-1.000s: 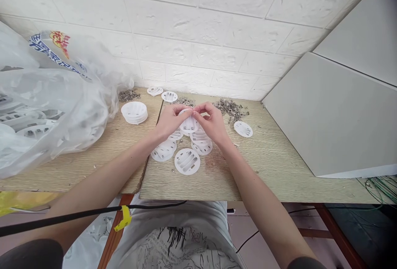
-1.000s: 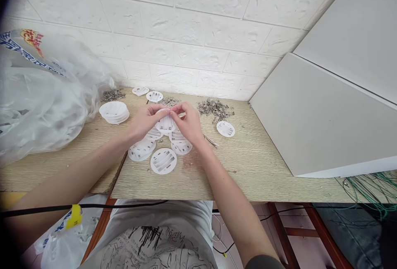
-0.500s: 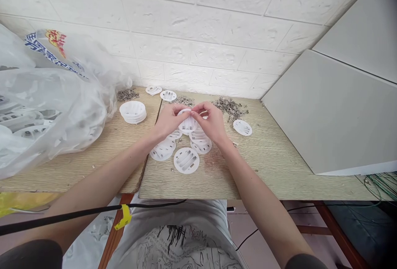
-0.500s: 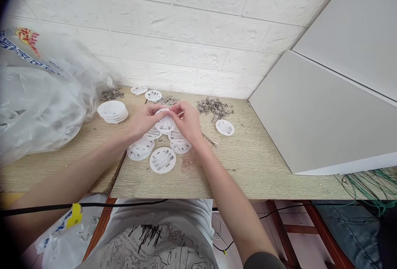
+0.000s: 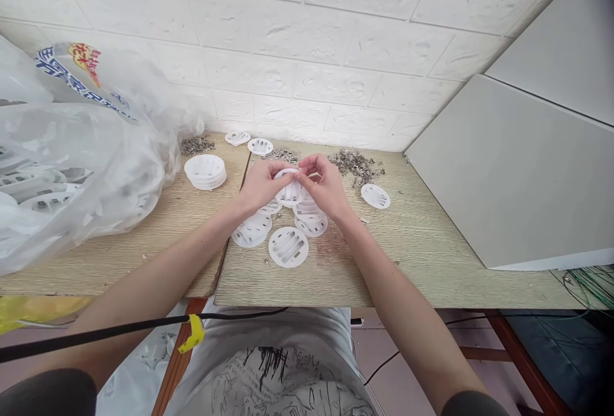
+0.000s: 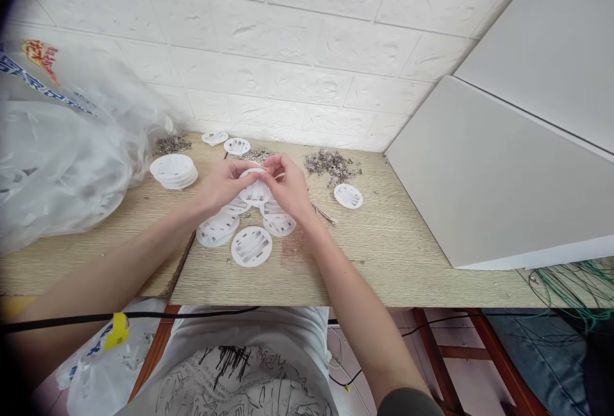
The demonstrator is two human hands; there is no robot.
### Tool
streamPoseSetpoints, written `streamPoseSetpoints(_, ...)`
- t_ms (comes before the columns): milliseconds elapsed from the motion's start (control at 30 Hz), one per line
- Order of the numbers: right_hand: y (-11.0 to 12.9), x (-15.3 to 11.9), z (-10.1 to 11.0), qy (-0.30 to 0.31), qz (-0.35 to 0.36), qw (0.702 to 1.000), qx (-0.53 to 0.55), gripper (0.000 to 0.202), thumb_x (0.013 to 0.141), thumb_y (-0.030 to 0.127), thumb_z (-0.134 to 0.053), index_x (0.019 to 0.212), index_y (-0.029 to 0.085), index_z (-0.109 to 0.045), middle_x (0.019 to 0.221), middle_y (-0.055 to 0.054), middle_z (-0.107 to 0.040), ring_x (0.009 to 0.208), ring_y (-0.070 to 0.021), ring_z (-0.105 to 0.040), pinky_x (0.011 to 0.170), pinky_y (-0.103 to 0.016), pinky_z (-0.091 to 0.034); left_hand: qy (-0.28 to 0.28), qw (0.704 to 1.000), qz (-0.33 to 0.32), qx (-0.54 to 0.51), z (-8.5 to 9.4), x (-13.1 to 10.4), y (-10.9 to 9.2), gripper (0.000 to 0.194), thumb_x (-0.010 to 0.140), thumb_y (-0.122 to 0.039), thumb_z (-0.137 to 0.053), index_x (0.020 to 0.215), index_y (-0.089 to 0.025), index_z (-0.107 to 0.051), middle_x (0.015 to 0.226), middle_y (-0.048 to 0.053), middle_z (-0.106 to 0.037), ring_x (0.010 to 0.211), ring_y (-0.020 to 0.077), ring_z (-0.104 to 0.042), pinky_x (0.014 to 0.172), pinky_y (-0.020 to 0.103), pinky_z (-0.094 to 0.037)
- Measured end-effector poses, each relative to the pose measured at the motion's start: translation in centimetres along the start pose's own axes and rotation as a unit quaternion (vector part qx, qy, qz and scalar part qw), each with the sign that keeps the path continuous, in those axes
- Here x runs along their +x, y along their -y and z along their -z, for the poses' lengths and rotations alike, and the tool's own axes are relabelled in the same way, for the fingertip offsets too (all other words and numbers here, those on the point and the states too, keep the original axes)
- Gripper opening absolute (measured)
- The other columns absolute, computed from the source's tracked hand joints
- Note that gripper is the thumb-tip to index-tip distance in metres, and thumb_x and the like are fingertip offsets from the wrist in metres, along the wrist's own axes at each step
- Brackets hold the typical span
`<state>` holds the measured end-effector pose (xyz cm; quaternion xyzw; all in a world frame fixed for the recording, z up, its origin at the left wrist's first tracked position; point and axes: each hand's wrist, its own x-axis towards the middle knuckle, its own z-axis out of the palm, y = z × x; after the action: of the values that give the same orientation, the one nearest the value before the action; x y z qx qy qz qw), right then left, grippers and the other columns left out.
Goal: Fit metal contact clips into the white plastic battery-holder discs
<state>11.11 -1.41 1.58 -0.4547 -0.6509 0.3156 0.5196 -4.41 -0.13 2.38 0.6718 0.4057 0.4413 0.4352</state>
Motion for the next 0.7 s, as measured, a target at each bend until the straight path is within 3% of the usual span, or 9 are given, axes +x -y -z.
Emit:
streamPoseSetpoints(167, 0.01, 0.01, 0.01, 0.003, 0.002, 1.0, -0.006, 0.019, 0.077, 0.033, -0.069, 0.084, 0.022, -0.056, 0.078, 0.001, -0.059, 0.074, -0.0142, -0.055, 0.066, -0.029, -0.045, 0.014, 1.0, -0.006, 0.009, 0.07, 0.03, 0.09, 0.022, 0.076, -0.037, -0.066, 0.086, -0.02, -0.077, 0.096, 0.006, -0.076, 0.09, 0.024, -0.066, 0.078, 0.032, -0.048)
streamPoseSetpoints(433, 0.16, 0.04, 0.03, -0.001, -0.001, 1.0, 0.001, 0.023, 0.075, 0.039, -0.071, 0.081, 0.022, -0.057, 0.079, 0.0, -0.061, 0.075, -0.0149, -0.056, 0.065, -0.029, -0.045, 0.01, 1.0, -0.01, 0.025, 0.0, 0.03, -0.01, 0.025, 0.077, -0.038, -0.065, 0.087, -0.018, -0.077, 0.091, 0.006, -0.075, 0.082, 0.0198, -0.064, 0.073, 0.029, -0.048)
streamPoseSetpoints(700, -0.02, 0.07, 0.07, -0.025, -0.06, 0.991, 0.117, 0.028, 0.069, 0.041, -0.077, 0.084, 0.021, -0.065, 0.078, -0.001, -0.064, 0.075, -0.0149, -0.058, 0.07, -0.031, -0.049, -0.031, 0.993, 0.079, -0.086, -0.27, -0.14, -0.88, 0.022, 0.072, -0.033, -0.069, 0.083, -0.015, -0.073, 0.08, 0.004, -0.072, 0.071, 0.0145, -0.06, 0.065, 0.025, -0.046)
